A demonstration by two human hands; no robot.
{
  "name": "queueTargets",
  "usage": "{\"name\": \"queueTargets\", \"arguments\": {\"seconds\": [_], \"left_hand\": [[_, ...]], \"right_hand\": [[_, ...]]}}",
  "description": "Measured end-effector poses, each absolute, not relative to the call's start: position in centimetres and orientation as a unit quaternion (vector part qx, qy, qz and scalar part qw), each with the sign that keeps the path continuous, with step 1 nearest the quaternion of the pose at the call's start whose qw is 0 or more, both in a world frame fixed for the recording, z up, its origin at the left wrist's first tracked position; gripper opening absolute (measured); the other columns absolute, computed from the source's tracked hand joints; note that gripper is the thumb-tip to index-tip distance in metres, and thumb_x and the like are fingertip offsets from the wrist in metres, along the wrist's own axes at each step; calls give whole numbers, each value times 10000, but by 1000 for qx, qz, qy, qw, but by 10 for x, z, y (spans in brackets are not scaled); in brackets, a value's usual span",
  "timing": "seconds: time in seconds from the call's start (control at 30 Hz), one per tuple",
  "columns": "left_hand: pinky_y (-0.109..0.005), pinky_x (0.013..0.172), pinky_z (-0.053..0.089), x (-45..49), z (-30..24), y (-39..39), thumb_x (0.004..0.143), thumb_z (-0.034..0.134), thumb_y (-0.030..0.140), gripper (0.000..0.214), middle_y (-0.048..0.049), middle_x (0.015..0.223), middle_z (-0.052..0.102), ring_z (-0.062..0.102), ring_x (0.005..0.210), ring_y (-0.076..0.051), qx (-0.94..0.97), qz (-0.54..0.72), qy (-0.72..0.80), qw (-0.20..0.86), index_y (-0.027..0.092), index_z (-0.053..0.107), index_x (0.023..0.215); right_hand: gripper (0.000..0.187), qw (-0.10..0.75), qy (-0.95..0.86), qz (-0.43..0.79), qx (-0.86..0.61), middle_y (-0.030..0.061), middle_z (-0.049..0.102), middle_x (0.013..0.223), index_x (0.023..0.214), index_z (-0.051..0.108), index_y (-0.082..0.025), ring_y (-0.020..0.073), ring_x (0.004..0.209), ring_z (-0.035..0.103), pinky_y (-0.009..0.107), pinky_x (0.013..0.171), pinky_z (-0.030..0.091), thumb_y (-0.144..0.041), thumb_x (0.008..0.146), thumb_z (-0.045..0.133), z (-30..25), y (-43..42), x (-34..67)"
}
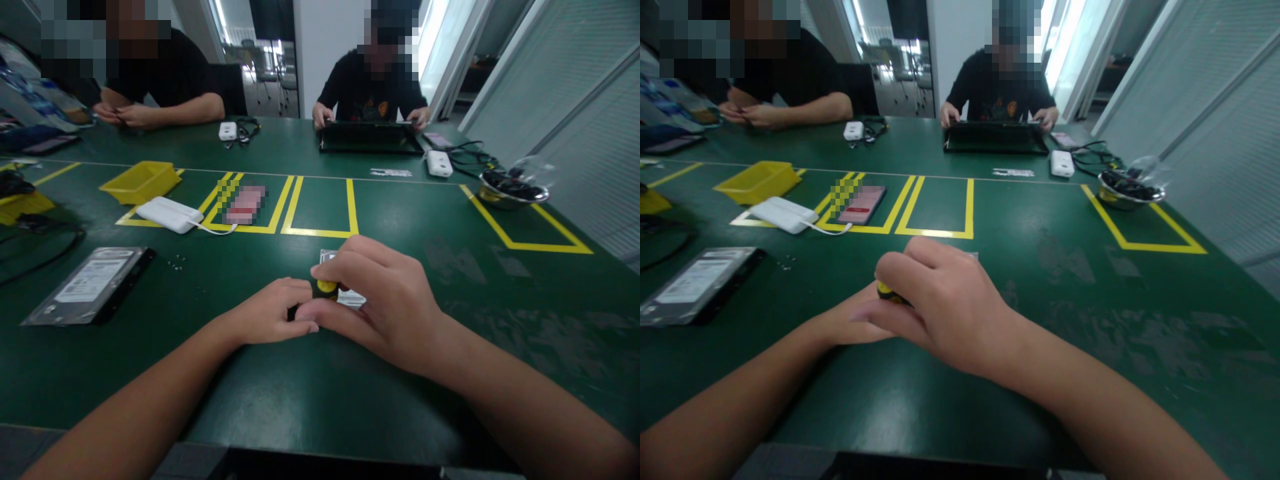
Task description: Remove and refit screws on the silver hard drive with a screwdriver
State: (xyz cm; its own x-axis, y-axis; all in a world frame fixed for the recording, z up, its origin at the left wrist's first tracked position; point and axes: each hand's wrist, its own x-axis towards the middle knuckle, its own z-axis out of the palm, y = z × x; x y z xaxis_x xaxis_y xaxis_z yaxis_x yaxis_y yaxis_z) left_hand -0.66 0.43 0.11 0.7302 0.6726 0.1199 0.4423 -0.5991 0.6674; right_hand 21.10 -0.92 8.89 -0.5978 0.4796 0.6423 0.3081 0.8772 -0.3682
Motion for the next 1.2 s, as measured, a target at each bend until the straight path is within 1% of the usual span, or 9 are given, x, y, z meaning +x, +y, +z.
{"name": "queueTargets", "arguments": {"seconds": [0.13, 0.3, 0.47, 0.53, 0.63, 0.8, 1.0, 1.1, 1.2], "left_hand": [[-339, 825, 510, -6, 2, 3, 859, 657, 378, 218, -29, 831, 648, 615, 868, -203, 882, 172, 327, 294, 161, 648, 840], [-352, 870, 506, -6, 3, 2, 858, 656, 339, 182, -35, 908, 684, 631, 930, -214, 883, 174, 325, 290, 169, 663, 923], [-321, 811, 512, -6, 1, 2, 843, 670, 333, 169, -34, 909, 695, 643, 895, -200, 880, 180, 324, 298, 165, 670, 866], [-315, 783, 509, -7, 0, 2, 835, 673, 332, 168, -33, 907, 703, 647, 862, -194, 881, 184, 327, 289, 166, 674, 864], [-310, 758, 500, -7, -2, 1, 835, 673, 329, 162, -22, 866, 721, 652, 821, -184, 880, 185, 330, 286, 167, 671, 834], [-317, 759, 502, -7, -1, 1, 836, 678, 357, 193, -31, 885, 736, 656, 838, -191, 876, 183, 338, 290, 167, 654, 808], [-308, 758, 493, -5, 4, 1, 834, 682, 310, 140, -16, 830, 692, 639, 798, -175, 882, 188, 322, 289, 170, 671, 832], [-313, 777, 484, -4, 5, 1, 834, 680, 321, 144, -15, 848, 687, 631, 828, -186, 884, 192, 322, 280, 177, 677, 834], [-312, 787, 476, -5, 4, 0, 843, 664, 330, 156, -16, 855, 681, 624, 844, -190, 883, 188, 330, 278, 175, 671, 824]], "right_hand": [[195, 399, -882, 115, -221, 57, 598, 857, 947, 690, -109, 143, 786, 537, 276, 684, 446, -291, 934, 621, 90, -10, 212], [211, 403, -879, 149, -208, 77, 604, 889, 1005, 709, -75, 143, 843, 545, 279, 743, 461, -217, 958, 561, 95, -10, 213], [259, 365, -895, 183, -180, 79, 683, 988, 1129, 679, -71, 130, 922, 596, 281, 855, 476, -84, 944, 497, 105, -10, 218], [275, 348, -901, 191, -174, 79, 702, 1033, 1126, 673, -73, 122, 973, 613, 274, 904, 477, -48, 936, 477, 110, -10, 221], [281, 320, -909, 206, -170, 74, 705, 1090, 1113, 673, -96, 122, 1016, 624, 270, 921, 489, -34, 924, 475, 115, -11, 225], [354, 297, -917, 208, -165, 77, 685, 1180, 1193, 653, -130, 138, 1083, 617, 286, 946, 488, -17, 904, 483, 115, -9, 230], [274, 289, -917, 200, -190, 72, 687, 1091, 1166, 665, -141, 136, 979, 615, 271, 860, 490, -87, 952, 502, 116, -7, 229], [211, 285, -917, 194, -198, 64, 675, 1001, 1094, 685, -128, 126, 896, 594, 251, 785, 474, -188, 988, 512, 118, -8, 229], [166, 297, -914, 184, -205, 49, 664, 946, 1026, 684, -122, 117, 856, 579, 239, 752, 453, -207, 970, 554, 117, -7, 227]]}}
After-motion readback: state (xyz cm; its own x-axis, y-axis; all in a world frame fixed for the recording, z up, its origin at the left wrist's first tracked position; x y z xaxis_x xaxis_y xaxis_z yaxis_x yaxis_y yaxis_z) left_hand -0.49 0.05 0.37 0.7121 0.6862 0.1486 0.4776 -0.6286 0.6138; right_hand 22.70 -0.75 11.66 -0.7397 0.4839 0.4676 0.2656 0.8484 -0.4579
